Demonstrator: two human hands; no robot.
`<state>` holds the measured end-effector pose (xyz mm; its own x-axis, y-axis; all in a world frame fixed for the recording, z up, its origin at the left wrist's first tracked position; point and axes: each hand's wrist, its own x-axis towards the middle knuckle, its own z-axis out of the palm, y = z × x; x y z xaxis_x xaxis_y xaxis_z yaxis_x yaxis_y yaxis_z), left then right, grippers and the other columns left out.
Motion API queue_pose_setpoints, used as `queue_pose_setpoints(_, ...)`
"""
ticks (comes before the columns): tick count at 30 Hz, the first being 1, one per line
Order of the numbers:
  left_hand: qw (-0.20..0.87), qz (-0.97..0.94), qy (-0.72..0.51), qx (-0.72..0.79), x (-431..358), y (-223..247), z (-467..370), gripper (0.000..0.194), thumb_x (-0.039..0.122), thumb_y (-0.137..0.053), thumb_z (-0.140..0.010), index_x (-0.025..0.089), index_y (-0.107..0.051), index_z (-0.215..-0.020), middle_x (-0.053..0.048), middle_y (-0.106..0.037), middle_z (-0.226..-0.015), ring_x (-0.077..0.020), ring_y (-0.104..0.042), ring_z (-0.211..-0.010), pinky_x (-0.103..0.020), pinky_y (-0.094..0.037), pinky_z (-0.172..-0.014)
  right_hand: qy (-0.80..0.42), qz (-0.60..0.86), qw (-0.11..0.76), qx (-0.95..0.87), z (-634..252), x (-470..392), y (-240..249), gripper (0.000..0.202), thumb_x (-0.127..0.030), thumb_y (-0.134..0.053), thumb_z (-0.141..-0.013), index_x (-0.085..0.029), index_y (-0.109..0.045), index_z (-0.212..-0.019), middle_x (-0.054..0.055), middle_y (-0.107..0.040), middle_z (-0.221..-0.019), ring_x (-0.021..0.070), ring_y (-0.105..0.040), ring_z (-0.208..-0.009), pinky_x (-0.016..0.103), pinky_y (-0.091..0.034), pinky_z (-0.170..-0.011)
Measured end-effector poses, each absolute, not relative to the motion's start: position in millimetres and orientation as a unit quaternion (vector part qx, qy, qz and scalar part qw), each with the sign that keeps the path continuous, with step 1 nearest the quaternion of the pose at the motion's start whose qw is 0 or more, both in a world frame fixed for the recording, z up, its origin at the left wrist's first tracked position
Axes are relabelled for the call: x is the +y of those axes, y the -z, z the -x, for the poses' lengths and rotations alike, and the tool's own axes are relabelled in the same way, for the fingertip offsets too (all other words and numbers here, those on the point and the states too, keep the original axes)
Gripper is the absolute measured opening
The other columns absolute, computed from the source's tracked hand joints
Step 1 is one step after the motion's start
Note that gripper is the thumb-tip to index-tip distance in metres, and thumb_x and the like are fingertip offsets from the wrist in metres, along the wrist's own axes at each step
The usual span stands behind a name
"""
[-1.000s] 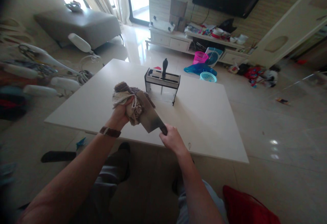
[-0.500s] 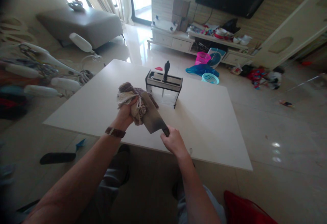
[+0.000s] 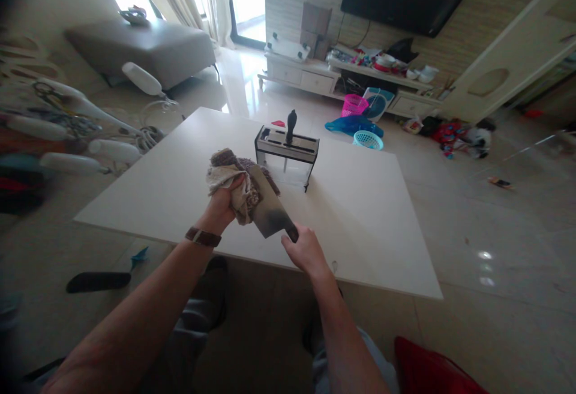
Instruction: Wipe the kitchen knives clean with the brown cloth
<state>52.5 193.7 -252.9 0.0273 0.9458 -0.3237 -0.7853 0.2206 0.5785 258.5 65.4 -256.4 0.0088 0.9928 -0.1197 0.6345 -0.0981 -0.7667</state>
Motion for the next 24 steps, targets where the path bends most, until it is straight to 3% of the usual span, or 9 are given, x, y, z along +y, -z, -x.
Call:
queue_pose_setpoints(10,0.709,-0.122,-0.602,0.347,190.0,249.7,-58.0,0.042,0.015,-0.089,-0.068,0.016,-0.071,-0.106,-0.008,-0.080,-0.097,-0.0214,-0.078,-0.087,-0.037,-0.063,-0.089,-0.319,0.673,0.264,-0.613,-254.2,66.1,255.7,0.019,-0.036,-0.062,-0.085,-0.020,-0.060,-0.075,-0.002,-0.055,-0.066,0.0144,-0.047,-0.064,0.026,-0.033,-0.062)
queue_pose_setpoints(18,0.687,-0.133,-0.618,0.357,184.7,245.3,-62.3,0.039,0.011,-0.090,-0.064,0.016,-0.072,-0.098,-0.005,-0.079,-0.092,-0.0217,-0.077,-0.090,-0.036,-0.063,-0.091,-0.324,0.673,0.270,-0.607,-251.3,64.9,259.5,0.024,-0.040,-0.058,-0.089,-0.018,-0.068,-0.087,0.002,-0.063,-0.075,0.0171,-0.054,-0.070,0.027,-0.036,-0.066)
queue_pose_setpoints(24,0.705,-0.142,-0.602,0.347,182.7,247.0,-67.7,0.041,0.012,-0.092,-0.062,0.015,-0.073,-0.097,-0.007,-0.080,-0.098,-0.0218,-0.077,-0.089,-0.037,-0.061,-0.092,-0.333,0.684,0.294,-0.578,-245.0,63.6,260.7,0.029,-0.047,-0.058,-0.089,-0.019,-0.063,-0.083,-0.001,-0.056,-0.067,0.0161,-0.049,-0.064,0.027,-0.033,-0.061)
